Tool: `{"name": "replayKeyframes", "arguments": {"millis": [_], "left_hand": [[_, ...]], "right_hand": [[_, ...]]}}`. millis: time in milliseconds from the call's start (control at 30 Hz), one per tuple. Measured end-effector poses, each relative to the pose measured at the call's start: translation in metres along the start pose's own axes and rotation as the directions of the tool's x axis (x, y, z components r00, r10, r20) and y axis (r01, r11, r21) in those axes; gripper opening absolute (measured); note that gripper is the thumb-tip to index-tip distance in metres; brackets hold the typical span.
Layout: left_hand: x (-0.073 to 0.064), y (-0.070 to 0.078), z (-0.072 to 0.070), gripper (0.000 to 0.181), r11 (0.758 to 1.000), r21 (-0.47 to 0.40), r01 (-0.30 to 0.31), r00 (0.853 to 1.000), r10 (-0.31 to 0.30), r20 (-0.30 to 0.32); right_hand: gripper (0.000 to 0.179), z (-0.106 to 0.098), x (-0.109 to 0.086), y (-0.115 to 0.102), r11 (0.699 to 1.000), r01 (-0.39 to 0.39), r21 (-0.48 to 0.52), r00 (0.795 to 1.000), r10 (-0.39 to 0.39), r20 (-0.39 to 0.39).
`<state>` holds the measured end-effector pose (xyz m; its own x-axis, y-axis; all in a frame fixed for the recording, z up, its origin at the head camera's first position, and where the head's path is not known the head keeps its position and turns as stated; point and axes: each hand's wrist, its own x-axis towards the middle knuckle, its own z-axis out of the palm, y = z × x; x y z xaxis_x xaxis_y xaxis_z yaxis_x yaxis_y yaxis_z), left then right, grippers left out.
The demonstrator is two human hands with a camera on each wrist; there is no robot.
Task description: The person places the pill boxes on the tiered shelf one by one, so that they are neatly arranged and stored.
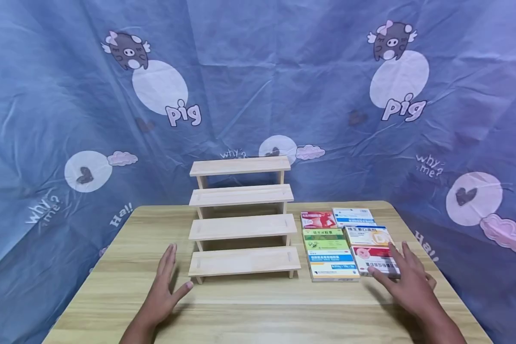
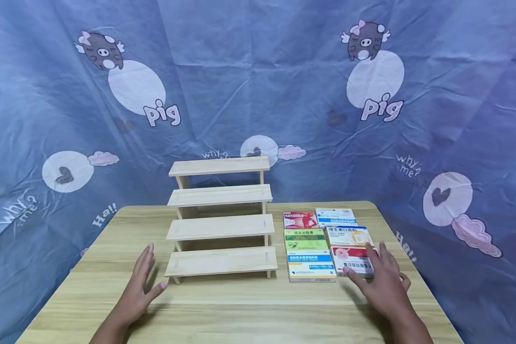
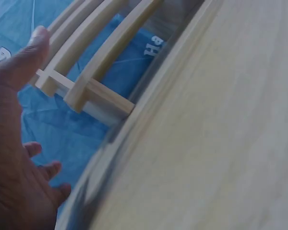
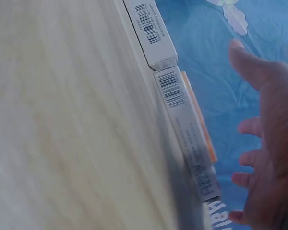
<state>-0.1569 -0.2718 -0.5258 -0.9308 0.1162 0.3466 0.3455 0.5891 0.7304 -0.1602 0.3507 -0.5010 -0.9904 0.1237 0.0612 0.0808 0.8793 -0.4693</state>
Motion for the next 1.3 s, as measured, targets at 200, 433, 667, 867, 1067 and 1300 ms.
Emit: {"name": "replayKeyframes", "arguments": {"millis": [200, 433, 667, 867, 1067, 1300], "left_hand": [[0.002, -0.009, 0.006, 0.106, 0.967, -0.253, -0.013, 1.0, 0.017, 0.016], [0.009, -0.015, 0.01, 0.096, 0.918, -0.397, -0.01, 0.996, 0.044, 0.076], [0.011, -0.013, 0.013, 0.098, 0.924, -0.379, 0.052, 0.997, -0.027, 0.07], [0.015, -0.012, 0.019, 0.102, 0.935, -0.353, 0.036, 0.998, -0.014, 0.063], [0.016, -0.01, 0.021, 0.105, 0.961, -0.274, 0.036, 0.996, -0.011, 0.091], [0.017, -0.008, 0.021, 0.098, 0.971, -0.235, 0.039, 0.989, -0.004, 0.15]], "right_hand": [[0.105, 0.001, 0.006, 0.01, 0.991, -0.05, 0.127, 0.999, 0.05, 0.007], [0.103, 0.001, 0.011, 0.022, 0.958, -0.147, 0.245, 0.989, 0.134, 0.067], [0.101, 0.006, 0.013, 0.027, 0.943, -0.139, 0.303, 0.99, 0.129, 0.056], [0.1, 0.007, 0.015, 0.03, 0.935, -0.151, 0.321, 0.988, 0.137, 0.064], [0.099, 0.006, 0.015, 0.029, 0.926, -0.2, 0.321, 0.98, 0.188, 0.068], [0.089, 0.005, 0.012, 0.032, 0.954, -0.119, 0.275, 0.993, 0.111, 0.046]]}}
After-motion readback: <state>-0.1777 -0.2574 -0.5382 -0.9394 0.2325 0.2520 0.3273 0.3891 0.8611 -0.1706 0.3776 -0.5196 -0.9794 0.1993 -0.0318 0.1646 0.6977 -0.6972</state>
